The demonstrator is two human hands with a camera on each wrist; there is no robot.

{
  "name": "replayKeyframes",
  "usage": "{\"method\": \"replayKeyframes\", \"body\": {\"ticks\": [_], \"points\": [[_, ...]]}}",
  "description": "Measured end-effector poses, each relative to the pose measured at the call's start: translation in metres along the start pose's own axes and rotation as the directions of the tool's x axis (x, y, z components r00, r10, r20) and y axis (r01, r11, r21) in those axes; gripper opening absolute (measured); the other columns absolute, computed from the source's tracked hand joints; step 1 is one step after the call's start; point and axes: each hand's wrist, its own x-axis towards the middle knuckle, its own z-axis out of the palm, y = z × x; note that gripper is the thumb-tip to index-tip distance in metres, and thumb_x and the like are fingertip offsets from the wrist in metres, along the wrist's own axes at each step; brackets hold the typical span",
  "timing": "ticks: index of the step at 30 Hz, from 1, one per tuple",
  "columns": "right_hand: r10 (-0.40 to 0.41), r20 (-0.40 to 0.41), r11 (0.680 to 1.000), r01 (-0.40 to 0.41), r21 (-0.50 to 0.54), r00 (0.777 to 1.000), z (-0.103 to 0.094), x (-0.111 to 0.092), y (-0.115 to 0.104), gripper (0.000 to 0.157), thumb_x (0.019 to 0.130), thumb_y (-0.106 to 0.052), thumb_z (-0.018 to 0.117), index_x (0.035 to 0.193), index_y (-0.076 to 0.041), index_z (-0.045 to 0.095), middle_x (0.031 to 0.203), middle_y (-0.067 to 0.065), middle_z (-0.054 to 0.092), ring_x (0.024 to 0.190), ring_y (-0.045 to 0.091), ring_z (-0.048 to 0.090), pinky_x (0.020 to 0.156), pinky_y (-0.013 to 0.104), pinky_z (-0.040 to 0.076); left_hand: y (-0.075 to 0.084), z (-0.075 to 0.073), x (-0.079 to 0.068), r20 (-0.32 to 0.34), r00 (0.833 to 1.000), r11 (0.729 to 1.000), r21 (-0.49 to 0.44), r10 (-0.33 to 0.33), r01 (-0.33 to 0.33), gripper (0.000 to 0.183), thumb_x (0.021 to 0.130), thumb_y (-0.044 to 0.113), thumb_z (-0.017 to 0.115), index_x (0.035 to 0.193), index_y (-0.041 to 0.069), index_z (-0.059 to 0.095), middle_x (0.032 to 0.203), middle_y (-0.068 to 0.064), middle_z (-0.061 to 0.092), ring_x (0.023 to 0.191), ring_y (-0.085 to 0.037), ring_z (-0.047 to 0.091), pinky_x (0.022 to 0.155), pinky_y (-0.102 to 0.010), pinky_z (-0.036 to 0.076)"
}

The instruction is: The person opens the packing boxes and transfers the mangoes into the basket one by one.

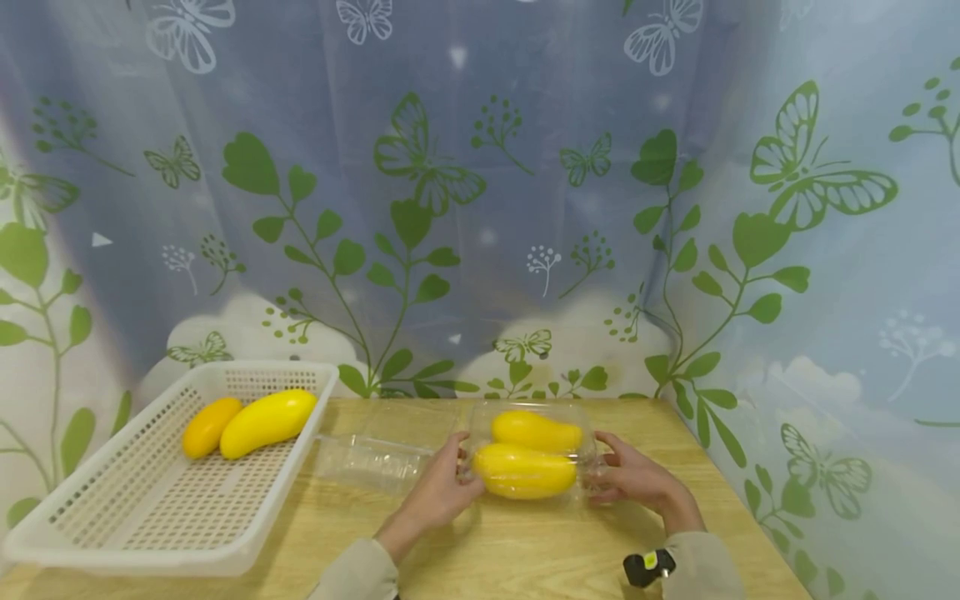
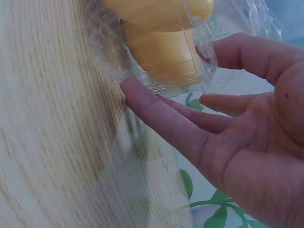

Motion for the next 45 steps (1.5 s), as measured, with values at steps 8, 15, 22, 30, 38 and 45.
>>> {"method": "replayKeyframes", "body": {"ticks": [8,15,22,30,38,45], "points": [[-0.008,-0.013,1.0,0.008,-0.003,1.0,-0.0002,0.0013,-0.0005,0.093,0.097,0.002,0.061,0.16,0.008,-0.008,0.151,0.051,0.019,0.117,0.036,0.066,0.093,0.048,0.061,-0.0007,0.0,0.0014,-0.015,1.0,0.997,0.073,0.007,-0.006,0.081,0.084,0.018,0.069,0.156,0.003,0.036,0.124,-0.014,0.057,0.099,-0.019,0.052,0.083,-0.039,0.05],[-0.021,0.0,1.0,0.021,0.021,1.0,-0.0009,0.0023,-0.0003,0.093,0.097,0.004,0.059,0.16,0.008,-0.01,0.151,0.052,0.019,0.116,0.034,0.068,0.095,0.048,0.061,-0.0001,-0.0005,0.0008,-0.018,1.0,0.997,0.072,0.014,-0.013,0.08,0.085,0.018,0.07,0.156,0.002,0.036,0.123,-0.015,0.057,0.098,-0.019,0.053,0.082,-0.037,0.051],[-0.022,-0.003,0.999,0.022,0.038,1.0,-0.0018,0.0035,0.0037,0.093,0.096,0.005,0.058,0.16,0.006,-0.009,0.151,0.051,0.019,0.116,0.035,0.068,0.094,0.049,0.061,0.001,-0.0005,0.0002,-0.012,1.0,0.997,0.072,0.021,-0.02,0.08,0.085,0.017,0.07,0.155,0.001,0.037,0.124,-0.016,0.057,0.098,-0.019,0.053,0.081,-0.038,0.051],[-0.049,0.01,0.999,0.049,0.024,0.999,-0.0028,0.0038,0.0058,0.092,0.095,0.006,0.058,0.16,0.006,-0.007,0.149,0.051,0.024,0.112,0.033,0.069,0.093,0.048,0.061,0.0015,-0.0009,-0.0002,0.003,1.0,0.998,0.059,0.024,-0.024,0.077,0.087,0.015,0.068,0.155,-0.001,0.036,0.126,-0.017,0.057,0.095,-0.017,0.054,0.078,-0.033,0.052],[-0.063,0.016,0.998,0.063,0.001,0.998,-0.0024,0.0043,0.005,0.092,0.094,0.007,0.058,0.16,0.006,-0.006,0.148,0.051,0.025,0.113,0.033,0.068,0.092,0.046,0.062,0.0044,0.0009,-0.0036,0.009,0.998,0.996,0.066,0.057,-0.057,0.075,0.09,0.012,0.063,0.154,-0.011,0.033,0.151,-0.036,0.043,0.106,-0.029,0.059,0.06,-0.023,0.048],[-0.07,0.029,0.997,0.07,-0.016,0.997,-0.0014,0.003,0.0022,0.091,0.093,0.005,0.056,0.16,0.007,-0.005,0.147,0.05,0.028,0.11,0.031,0.069,0.091,0.046,0.062,0.0055,0.0049,-0.0047,-0.002,0.997,0.988,0.133,0.077,-0.076,0.071,0.093,0.013,0.06,0.152,-0.016,0.033,0.148,-0.038,0.044,0.103,-0.03,0.061,0.069,-0.03,0.056]]}}
